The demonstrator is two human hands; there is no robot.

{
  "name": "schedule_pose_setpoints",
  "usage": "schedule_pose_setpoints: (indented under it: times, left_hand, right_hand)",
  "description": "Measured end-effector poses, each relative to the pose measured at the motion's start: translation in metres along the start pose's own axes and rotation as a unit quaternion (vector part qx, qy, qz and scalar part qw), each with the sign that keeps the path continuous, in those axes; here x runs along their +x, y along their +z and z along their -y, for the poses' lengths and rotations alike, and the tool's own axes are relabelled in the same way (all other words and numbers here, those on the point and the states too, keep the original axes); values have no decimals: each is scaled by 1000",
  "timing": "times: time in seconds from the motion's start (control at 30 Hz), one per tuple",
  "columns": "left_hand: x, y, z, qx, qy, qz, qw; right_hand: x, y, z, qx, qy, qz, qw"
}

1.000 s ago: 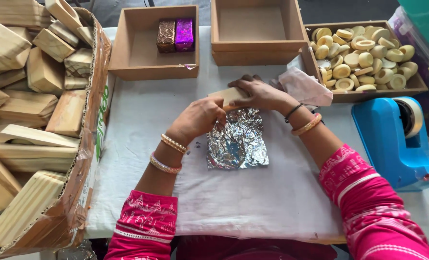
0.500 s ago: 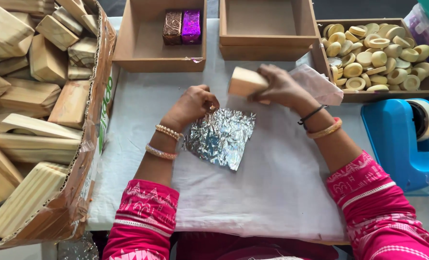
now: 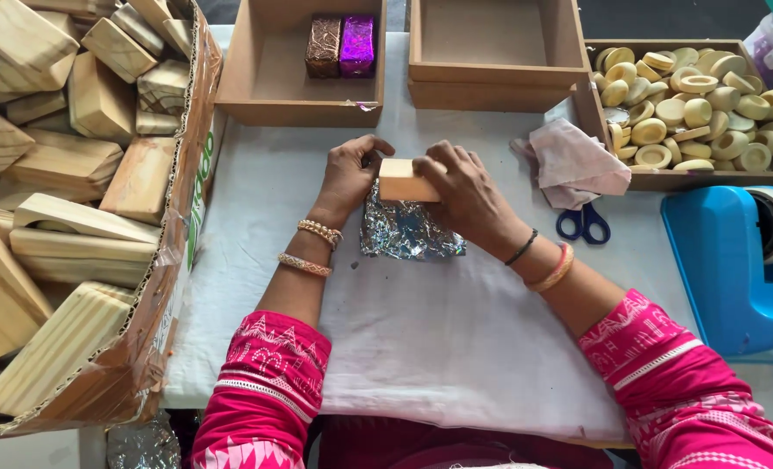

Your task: Wrapping small wooden and plastic objects in decorative foil and organizing them into boxes.

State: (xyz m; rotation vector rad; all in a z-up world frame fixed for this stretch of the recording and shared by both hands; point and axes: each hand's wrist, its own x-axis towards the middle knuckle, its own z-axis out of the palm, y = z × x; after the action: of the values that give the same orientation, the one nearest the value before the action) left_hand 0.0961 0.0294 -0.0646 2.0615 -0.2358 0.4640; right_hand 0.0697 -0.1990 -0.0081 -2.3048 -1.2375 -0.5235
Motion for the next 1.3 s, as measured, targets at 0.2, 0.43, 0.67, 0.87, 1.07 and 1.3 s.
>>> schedule_pose_setpoints:
  times: [0.2,0.43,0.67,0.87,1.07,1.3]
  left_hand:
    - [-1,1,3,-6,5,11,1000]
    - [-1,-10,-4,-9,9,13,1000]
    - [0,-16,-12,-36,-7,63,997]
    - [-1,-20,-13,-37,14,73,997]
    - [1,-22,-13,-42,16,81,996]
    - [-1,-22,-11,5,28,65,997]
  right_hand:
    - [-9,17,-13,-39,-44,32,998]
    - [-7,11,-20,89,-34,84,992]
    - [-8,24,-41,125,88,67,986]
    - [-9,26,-35,101,135,132,977]
    - [-2,9,-20,57,28,72,995]
    - [-3,4,-13,-1,-22,142,990]
